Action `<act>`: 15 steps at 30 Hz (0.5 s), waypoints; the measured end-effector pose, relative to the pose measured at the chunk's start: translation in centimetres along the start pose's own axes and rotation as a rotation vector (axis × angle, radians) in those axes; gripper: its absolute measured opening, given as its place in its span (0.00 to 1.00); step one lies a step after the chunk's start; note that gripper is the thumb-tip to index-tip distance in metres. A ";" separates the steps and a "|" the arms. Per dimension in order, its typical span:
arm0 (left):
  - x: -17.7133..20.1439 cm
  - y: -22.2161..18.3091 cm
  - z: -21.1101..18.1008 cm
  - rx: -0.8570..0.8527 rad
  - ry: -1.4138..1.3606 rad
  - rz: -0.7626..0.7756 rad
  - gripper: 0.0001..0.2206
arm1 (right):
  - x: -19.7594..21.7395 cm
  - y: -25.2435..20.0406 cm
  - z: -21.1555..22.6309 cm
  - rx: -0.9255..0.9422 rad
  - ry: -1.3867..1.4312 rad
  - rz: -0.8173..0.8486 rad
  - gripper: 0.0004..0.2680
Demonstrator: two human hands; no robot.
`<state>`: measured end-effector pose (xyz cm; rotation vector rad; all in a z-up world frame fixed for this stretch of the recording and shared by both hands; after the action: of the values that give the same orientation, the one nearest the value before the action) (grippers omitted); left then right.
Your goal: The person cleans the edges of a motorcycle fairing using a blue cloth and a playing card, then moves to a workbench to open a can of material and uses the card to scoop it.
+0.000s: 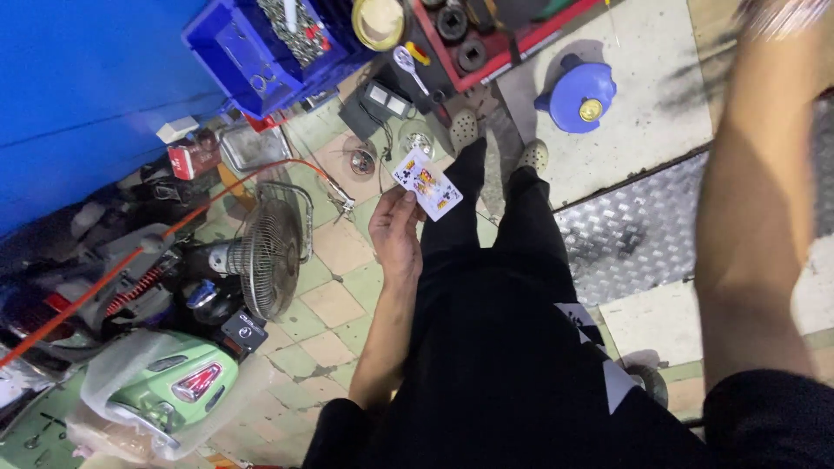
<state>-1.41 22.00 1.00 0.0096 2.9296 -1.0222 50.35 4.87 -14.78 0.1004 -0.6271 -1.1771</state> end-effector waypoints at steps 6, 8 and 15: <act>1.4 1.8 -2.8 0.020 -0.115 -0.095 0.09 | -16.1 -14.4 31.1 -0.355 0.374 0.626 0.16; 1.7 2.1 -3.5 0.005 -0.104 -0.114 0.08 | -21.0 -15.0 31.9 -0.286 0.246 0.663 0.22; 3.9 2.1 -3.8 -0.055 -0.128 -0.140 0.05 | -33.6 -14.8 29.8 -0.193 -0.236 0.718 0.48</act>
<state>-5.38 26.02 2.50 -0.2553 2.8741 -0.9197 15.10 35.91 -9.54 -0.4057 -0.6737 -0.5465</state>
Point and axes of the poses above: each hand's wrist, its own y-axis towards the middle knuckle, its own x-axis out of the back of the hand, z = x × y, the point moved 2 cm from there along y, towards the middle knuckle, and after that the axes turned 11 degrees about y, right-handed, at the moved point
